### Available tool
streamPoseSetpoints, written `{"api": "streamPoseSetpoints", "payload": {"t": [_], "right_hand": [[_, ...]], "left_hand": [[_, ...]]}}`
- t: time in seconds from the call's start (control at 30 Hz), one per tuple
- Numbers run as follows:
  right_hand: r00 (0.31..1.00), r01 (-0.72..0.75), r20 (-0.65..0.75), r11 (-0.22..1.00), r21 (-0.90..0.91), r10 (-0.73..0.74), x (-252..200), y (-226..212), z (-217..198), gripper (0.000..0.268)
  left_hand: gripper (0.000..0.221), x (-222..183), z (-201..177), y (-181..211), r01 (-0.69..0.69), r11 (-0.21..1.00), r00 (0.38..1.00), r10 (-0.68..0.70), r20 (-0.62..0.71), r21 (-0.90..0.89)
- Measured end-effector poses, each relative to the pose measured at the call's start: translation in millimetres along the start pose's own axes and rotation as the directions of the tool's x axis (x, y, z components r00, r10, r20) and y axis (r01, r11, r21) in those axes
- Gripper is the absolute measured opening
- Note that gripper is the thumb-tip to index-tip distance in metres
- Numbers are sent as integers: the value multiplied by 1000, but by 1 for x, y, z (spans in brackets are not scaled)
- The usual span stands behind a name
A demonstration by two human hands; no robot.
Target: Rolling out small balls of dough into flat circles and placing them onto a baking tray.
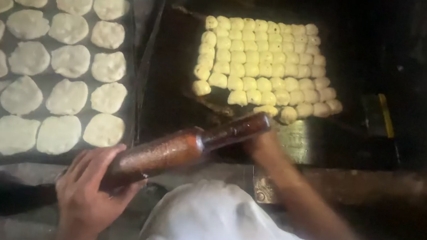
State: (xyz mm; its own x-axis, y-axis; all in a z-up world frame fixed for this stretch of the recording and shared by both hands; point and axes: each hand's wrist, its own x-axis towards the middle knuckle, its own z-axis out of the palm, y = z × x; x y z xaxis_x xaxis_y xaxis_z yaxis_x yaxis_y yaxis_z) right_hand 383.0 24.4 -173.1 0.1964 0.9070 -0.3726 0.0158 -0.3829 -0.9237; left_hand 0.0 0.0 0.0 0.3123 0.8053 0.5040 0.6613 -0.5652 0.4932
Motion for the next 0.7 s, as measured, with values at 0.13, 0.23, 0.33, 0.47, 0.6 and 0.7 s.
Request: {"api": "streamPoseSetpoints", "payload": {"t": [0.13,0.23,0.33,0.47,0.6,0.7], "right_hand": [[970,109,-201,982,-152,-138,19,-7,-51,18],[783,367,9,451,-813,-622,32,13,-77,9],[723,383,106,269,-884,-682,-2,-18,-64,12],[746,433,97,368,-823,-659,-75,-56,-40,32],[703,457,63,382,-803,-708,-73,-28,-74,42],[841,268,-197,704,-658,-505,-60,-19,-78,33]], "left_hand": [[58,0,17,16,16,1000,1000,-16,-18,13],[59,6,35,28,34,999,999,-34,15,-35],[60,14,45,33,-42,997,999,42,-9,-61],[58,4,62,42,37,994,999,-36,19,-103],[60,0,72,37,62,993,998,-61,22,-95],[59,-5,70,39,115,989,992,-108,72,-94]]}}
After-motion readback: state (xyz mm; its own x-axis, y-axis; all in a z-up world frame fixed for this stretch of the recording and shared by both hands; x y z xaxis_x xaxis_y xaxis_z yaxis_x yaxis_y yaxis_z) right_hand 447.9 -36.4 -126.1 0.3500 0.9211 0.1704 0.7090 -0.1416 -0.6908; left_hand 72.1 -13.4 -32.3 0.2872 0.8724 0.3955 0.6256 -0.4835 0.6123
